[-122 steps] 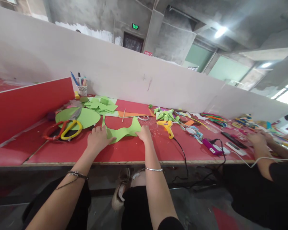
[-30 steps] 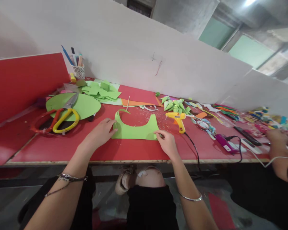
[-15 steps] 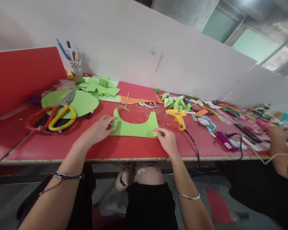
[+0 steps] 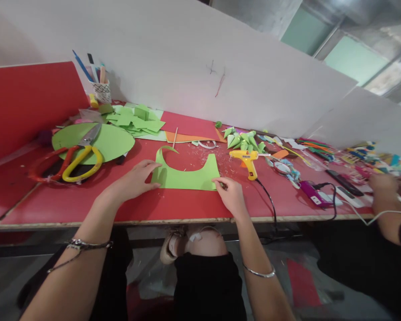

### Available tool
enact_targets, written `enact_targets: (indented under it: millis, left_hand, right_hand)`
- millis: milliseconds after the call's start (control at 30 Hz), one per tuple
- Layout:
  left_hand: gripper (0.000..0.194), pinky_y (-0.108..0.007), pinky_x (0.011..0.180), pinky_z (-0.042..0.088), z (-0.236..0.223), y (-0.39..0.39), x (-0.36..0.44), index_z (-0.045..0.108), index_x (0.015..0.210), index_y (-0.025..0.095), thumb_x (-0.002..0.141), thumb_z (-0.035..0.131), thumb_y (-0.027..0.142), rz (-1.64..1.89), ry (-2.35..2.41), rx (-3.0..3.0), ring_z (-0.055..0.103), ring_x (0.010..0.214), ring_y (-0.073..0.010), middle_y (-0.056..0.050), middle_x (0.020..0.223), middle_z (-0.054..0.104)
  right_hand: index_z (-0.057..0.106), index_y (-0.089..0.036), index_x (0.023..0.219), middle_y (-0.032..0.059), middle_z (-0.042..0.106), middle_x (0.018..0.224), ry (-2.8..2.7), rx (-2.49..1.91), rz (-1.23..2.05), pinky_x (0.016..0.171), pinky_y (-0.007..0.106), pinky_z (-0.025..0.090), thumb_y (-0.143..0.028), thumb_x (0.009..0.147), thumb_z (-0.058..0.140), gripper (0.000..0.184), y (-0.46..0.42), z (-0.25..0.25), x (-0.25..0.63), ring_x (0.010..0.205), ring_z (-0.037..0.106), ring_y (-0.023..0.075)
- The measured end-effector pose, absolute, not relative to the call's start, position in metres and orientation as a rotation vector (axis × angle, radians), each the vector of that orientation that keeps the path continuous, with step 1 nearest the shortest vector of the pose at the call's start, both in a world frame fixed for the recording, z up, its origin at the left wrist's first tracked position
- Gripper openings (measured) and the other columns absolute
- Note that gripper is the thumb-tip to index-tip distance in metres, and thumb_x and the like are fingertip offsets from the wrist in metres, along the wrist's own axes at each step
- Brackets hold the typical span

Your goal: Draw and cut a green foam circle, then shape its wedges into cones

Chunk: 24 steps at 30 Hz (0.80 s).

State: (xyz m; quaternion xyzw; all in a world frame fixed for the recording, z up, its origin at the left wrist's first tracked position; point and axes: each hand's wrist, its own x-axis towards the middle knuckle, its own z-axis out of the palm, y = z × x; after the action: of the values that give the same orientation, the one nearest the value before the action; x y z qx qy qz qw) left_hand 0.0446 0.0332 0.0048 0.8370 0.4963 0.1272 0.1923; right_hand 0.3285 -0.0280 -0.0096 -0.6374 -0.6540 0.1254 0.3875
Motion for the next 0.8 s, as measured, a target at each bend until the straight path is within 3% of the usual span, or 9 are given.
enact_targets:
  millis: [100,267,433,800]
  left_hand:
    - [0.051,-0.038,0.099,0.03,-0.0004,0.0365,0.0404,0.041,0.122,0.015,0.076,0.043,0.036,0.369,1.448,2.438,0.036,0.118,-0.0251,-0.013,0.127,0.041]
    - [0.046,-0.035,0.099,0.03,-0.0038,0.0394,0.0351,0.044,0.12,0.011,0.077,0.034,0.022,0.413,1.437,2.538,0.04,0.115,-0.0221,-0.012,0.123,0.047]
    - [0.043,-0.035,0.099,0.032,-0.0025,0.0392,0.0362,0.049,0.115,0.011,0.077,0.035,0.027,0.418,1.461,2.54,0.042,0.114,-0.0226,-0.012,0.121,0.05]
    - [0.044,-0.036,0.098,0.032,-0.0019,0.0391,0.0399,0.05,0.115,0.013,0.081,0.03,0.033,0.443,1.487,2.532,0.043,0.112,-0.0227,-0.012,0.12,0.051]
  right_hand:
    - [0.067,-0.016,0.081,0.006,0.068,0.082,-1.671,-1.625,0.314,0.065,0.025,0.044,-0.022,0.076,0.045,0.023,-0.0288,-0.0089,0.3285,0.071,0.06,0.0172]
    - [0.067,-0.016,0.083,0.0057,0.067,0.074,-1.644,-1.632,0.367,0.058,0.025,0.042,-0.026,0.077,0.044,0.025,-0.0294,-0.009,0.3298,0.062,0.059,0.0165]
    - [0.067,-0.016,0.086,0.0036,0.064,0.062,-1.572,-1.638,0.462,0.052,0.023,0.041,-0.029,0.077,0.045,0.028,-0.0297,-0.0096,0.3315,0.051,0.056,0.0139]
    - [0.068,-0.016,0.083,0.0027,0.062,0.055,-1.538,-1.662,0.467,0.051,0.024,0.041,-0.029,0.074,0.047,0.026,-0.0295,-0.0102,0.3319,0.051,0.058,0.0156]
